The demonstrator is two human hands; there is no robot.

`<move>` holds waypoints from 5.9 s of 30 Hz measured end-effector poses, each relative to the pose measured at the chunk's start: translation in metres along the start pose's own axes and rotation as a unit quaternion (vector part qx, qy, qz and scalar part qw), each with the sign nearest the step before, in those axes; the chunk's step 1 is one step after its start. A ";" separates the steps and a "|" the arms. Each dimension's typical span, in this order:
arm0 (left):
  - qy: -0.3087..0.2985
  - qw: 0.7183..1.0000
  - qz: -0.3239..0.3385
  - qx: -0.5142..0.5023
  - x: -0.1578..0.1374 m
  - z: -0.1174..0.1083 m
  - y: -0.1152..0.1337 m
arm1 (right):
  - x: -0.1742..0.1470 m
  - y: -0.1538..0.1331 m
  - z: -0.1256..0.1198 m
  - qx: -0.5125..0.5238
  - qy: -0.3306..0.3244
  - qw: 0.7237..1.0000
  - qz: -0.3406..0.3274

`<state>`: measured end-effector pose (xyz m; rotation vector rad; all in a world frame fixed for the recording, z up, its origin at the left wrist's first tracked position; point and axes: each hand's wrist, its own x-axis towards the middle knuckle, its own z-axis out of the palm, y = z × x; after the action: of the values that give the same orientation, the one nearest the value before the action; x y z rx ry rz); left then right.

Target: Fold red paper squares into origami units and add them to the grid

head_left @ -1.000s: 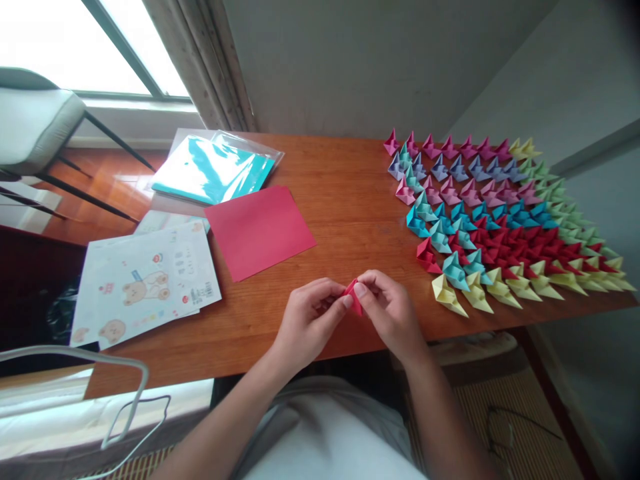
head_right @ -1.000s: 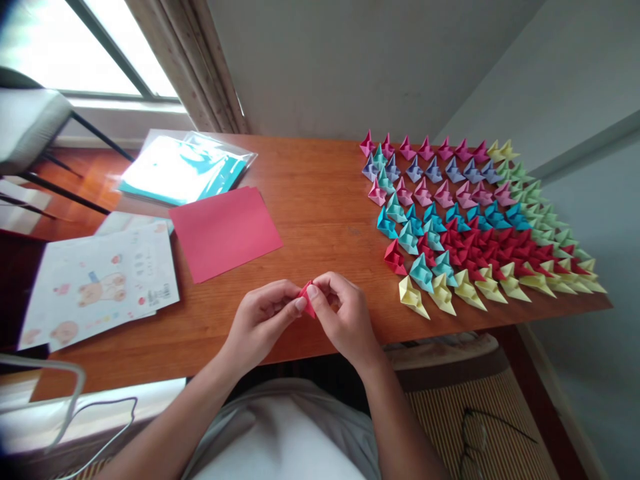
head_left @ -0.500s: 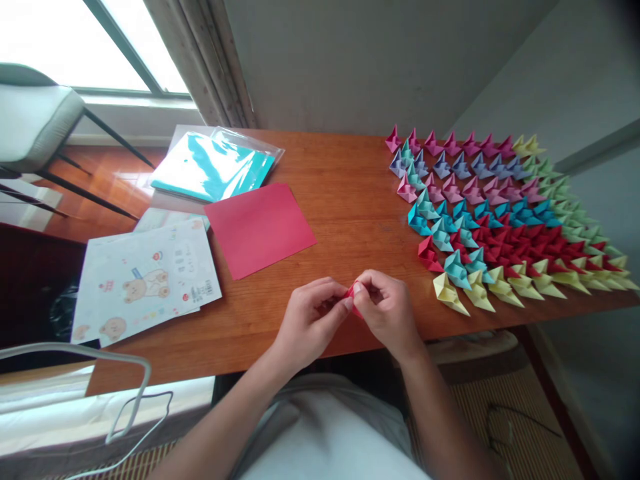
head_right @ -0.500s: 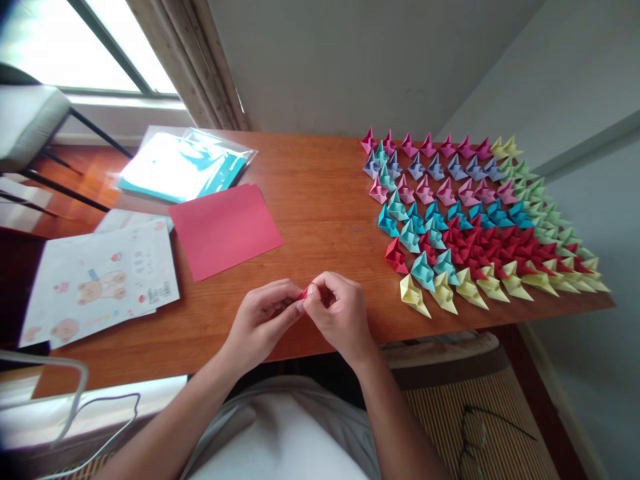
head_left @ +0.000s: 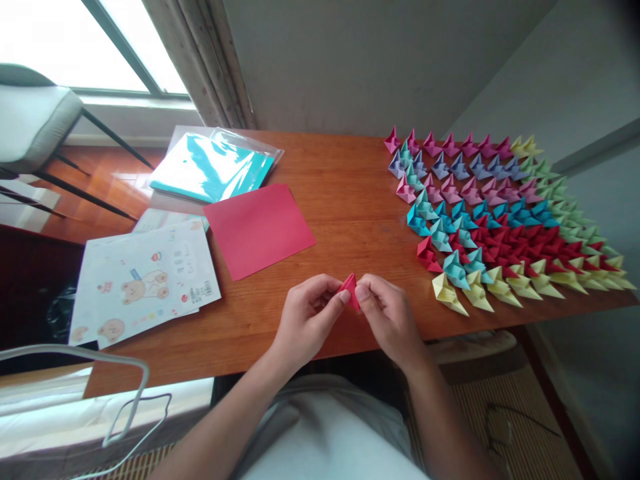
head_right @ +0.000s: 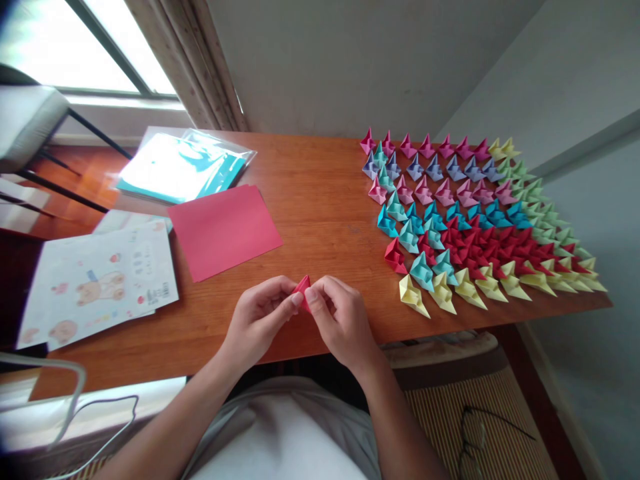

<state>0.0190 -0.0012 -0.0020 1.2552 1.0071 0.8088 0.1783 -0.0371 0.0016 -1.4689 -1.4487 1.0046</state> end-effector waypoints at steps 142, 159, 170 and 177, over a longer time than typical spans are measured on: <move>0.019 0.986 0.129 0.103 0.000 0.003 -0.003 | -0.006 0.002 -0.022 -0.094 0.049 0.989 -0.099; 0.049 0.977 0.177 0.106 0.000 0.002 -0.002 | -0.007 0.002 -0.021 -0.104 0.083 0.984 -0.117; 0.069 0.987 0.142 0.043 0.001 0.000 0.000 | -0.009 0.000 -0.026 -0.116 0.106 0.983 -0.093; 0.096 0.990 0.106 -0.003 0.000 0.000 -0.004 | -0.010 0.002 -0.029 -0.109 0.112 0.984 -0.083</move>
<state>0.0186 -0.0022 -0.0060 1.3125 1.0328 1.1144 0.2060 -0.0481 0.0095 -1.5311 -1.5230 0.5736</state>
